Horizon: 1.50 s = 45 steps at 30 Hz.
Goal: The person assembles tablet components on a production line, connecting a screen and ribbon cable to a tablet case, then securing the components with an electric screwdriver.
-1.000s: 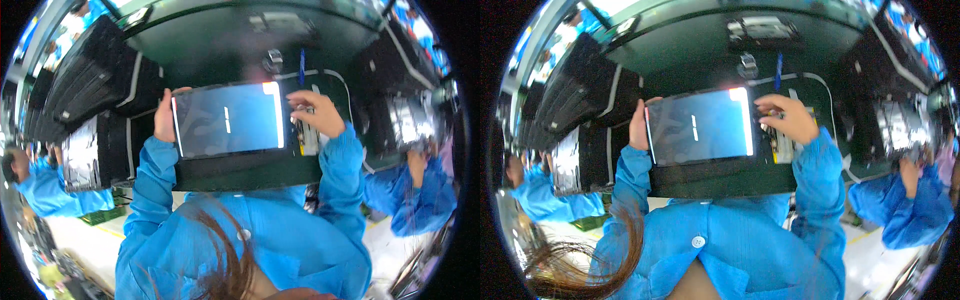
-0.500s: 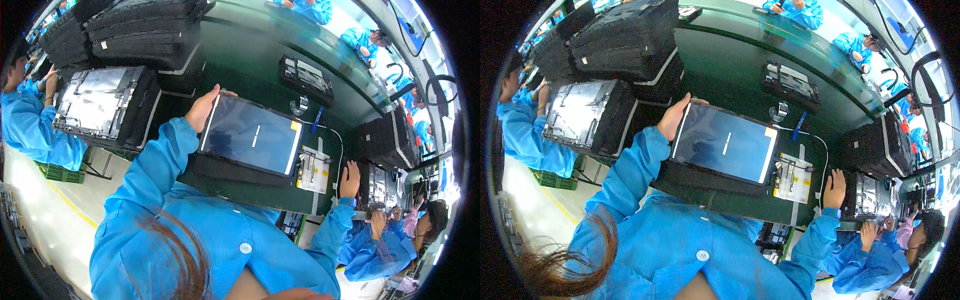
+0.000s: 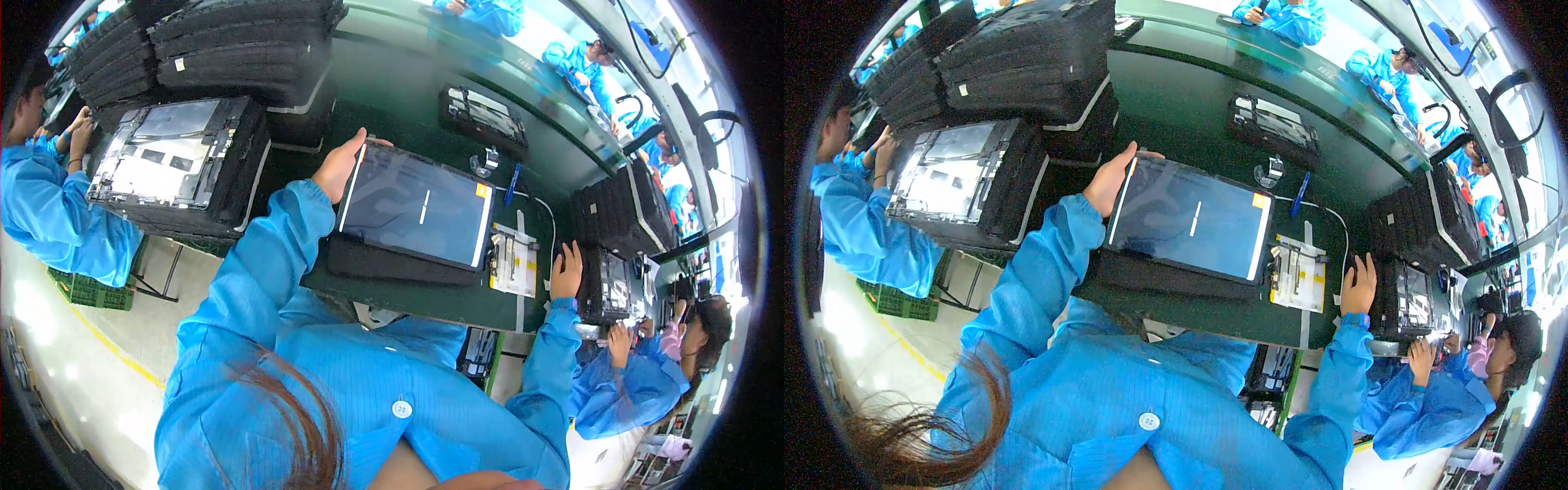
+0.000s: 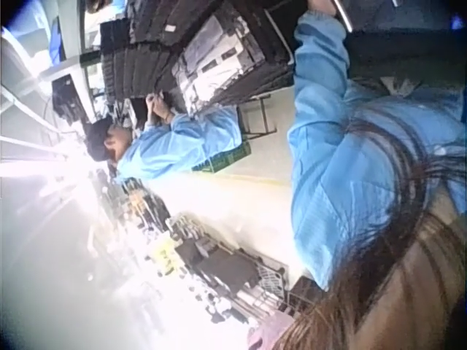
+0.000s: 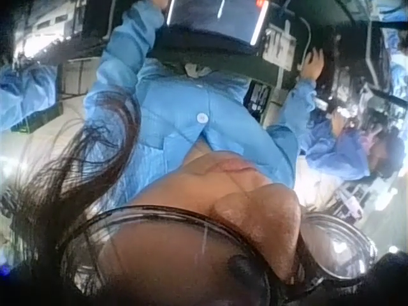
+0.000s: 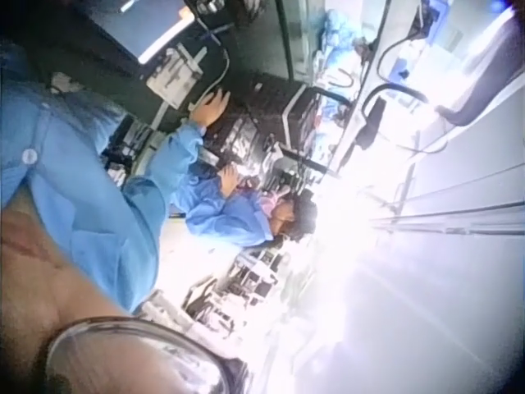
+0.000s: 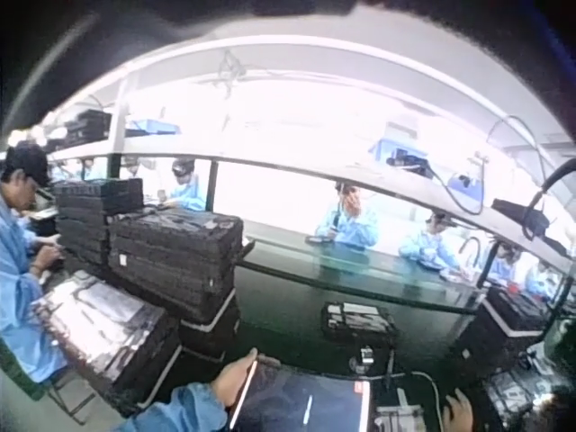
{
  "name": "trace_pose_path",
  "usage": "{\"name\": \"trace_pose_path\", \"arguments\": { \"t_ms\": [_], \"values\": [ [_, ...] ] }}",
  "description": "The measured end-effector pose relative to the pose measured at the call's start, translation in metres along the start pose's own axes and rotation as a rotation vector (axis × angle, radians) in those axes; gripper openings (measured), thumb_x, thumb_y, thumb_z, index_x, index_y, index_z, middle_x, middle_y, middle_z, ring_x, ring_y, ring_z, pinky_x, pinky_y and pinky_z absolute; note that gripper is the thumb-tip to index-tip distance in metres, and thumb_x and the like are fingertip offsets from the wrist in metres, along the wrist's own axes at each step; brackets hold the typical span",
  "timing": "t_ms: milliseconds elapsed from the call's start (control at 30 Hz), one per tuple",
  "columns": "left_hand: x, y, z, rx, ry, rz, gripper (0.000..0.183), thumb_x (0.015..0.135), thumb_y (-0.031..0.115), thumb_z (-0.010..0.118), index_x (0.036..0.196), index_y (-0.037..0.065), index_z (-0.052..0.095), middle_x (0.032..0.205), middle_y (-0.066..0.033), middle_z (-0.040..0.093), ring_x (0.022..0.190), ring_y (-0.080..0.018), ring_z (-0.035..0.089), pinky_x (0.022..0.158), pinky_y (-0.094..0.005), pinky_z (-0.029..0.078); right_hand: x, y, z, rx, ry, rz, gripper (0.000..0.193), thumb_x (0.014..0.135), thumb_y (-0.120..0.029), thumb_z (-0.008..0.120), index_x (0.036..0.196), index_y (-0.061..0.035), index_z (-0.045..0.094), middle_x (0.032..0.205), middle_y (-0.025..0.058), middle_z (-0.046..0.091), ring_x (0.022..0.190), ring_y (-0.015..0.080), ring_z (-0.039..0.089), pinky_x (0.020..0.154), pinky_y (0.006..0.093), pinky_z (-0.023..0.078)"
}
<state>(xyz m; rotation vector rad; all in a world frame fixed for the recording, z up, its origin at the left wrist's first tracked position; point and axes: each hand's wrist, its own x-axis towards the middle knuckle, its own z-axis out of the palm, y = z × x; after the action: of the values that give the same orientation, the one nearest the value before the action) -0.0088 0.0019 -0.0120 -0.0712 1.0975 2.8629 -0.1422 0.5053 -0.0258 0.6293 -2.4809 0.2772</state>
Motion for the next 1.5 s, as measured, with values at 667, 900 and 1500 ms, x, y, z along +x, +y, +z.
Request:
{"name": "trace_pose_path", "arguments": {
  "t_ms": [667, 900, 1500],
  "values": [
    [0.007, -0.002, -0.007, 0.074, 0.050, 0.018, 0.052, 0.094, 0.044, 0.029, 0.111, 0.000, 0.052, 0.105, -0.0136, 0.060, 0.095, -0.0255, 0.058, 0.087, -0.0385, 0.045, 0.000, 0.008, 0.006, -0.016, -0.006, -0.083, 0.028, 0.085, -0.010, 0.049, 0.111, -0.0028, 0.057, 0.118, 0.0153, 0.054, 0.114, 0.0313, 0.047, 0.096, 0.0401, 0.037],
    [0.005, -0.003, -0.002, 0.051, 0.063, 0.021, 0.052, 0.095, 0.040, 0.025, 0.103, 0.001, 0.059, 0.096, -0.0133, 0.063, 0.087, -0.0240, 0.061, 0.083, -0.0366, 0.047, -0.001, 0.014, 0.010, -0.021, 0.009, -0.077, 0.028, 0.085, -0.010, 0.049, 0.110, -0.0027, 0.057, 0.117, 0.0162, 0.054, 0.113, 0.0313, 0.048, 0.096, 0.0400, 0.037],
    [0.005, -0.001, -0.002, 0.028, -0.024, 0.024, 0.051, 0.093, 0.045, 0.031, 0.111, 0.002, 0.052, 0.104, -0.0130, 0.060, 0.096, -0.0242, 0.058, 0.086, -0.0387, 0.045, 0.071, -0.153, -0.019, 0.650, -0.542, -0.290, 0.024, 0.068, -0.009, 0.064, 0.090, -0.0005, 0.063, 0.080, 0.0113, 0.060, 0.072, 0.0201, 0.059, 0.066, 0.0297, 0.048]
  ]
}}
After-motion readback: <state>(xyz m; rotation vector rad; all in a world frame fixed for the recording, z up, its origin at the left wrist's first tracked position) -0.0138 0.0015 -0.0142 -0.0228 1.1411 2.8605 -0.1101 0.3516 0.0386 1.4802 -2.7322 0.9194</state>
